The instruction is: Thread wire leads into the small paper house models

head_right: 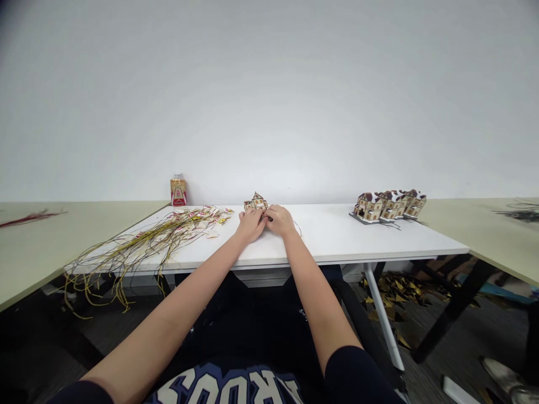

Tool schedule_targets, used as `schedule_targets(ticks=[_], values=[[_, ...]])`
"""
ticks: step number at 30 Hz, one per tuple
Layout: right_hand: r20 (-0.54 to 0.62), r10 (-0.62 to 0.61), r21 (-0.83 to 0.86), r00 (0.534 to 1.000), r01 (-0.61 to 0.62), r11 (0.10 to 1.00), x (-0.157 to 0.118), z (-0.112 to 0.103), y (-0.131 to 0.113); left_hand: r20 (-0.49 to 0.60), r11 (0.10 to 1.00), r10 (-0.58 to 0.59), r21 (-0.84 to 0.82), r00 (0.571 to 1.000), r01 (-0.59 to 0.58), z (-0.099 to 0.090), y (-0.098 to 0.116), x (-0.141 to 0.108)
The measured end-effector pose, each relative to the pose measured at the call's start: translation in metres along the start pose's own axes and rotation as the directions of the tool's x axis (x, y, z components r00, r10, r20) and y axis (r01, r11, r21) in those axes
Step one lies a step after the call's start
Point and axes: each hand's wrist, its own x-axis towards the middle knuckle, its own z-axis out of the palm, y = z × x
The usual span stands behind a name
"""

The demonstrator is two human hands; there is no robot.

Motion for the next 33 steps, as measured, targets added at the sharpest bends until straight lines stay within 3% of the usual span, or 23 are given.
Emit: schedule_targets(ticks=[11, 22, 26, 33], values=[[0.007, 0.123, 0.105, 0.992, -0.123, 0.987, -0.001, -0.003, -0.003, 0.018, 0.997, -0.046, -0.061, 0.999, 0.047, -0.001, -0.001, -0.001], [-0.027, 0.152, 0.275, 0.988, -0.139, 0.951, -0.001, 0.001, 0.002, 0.021, 0.991, -0.063, -0.114, 0.998, 0.065, -0.002, -0.004, 0.0], [-0.065, 0.164, 0.438, 0.984, -0.119, 0.891, 0.0, 0.004, 0.004, 0.021, 0.992, -0.071, -0.106, 0.997, 0.073, -0.002, -0.004, 0.0], [-0.018, 0.329, 0.666, 0.944, -0.234, 0.708, 0.0, 0.008, 0.005, 0.011, 0.99, -0.088, -0.105, 0.996, 0.089, -0.002, -0.003, -0.001]])
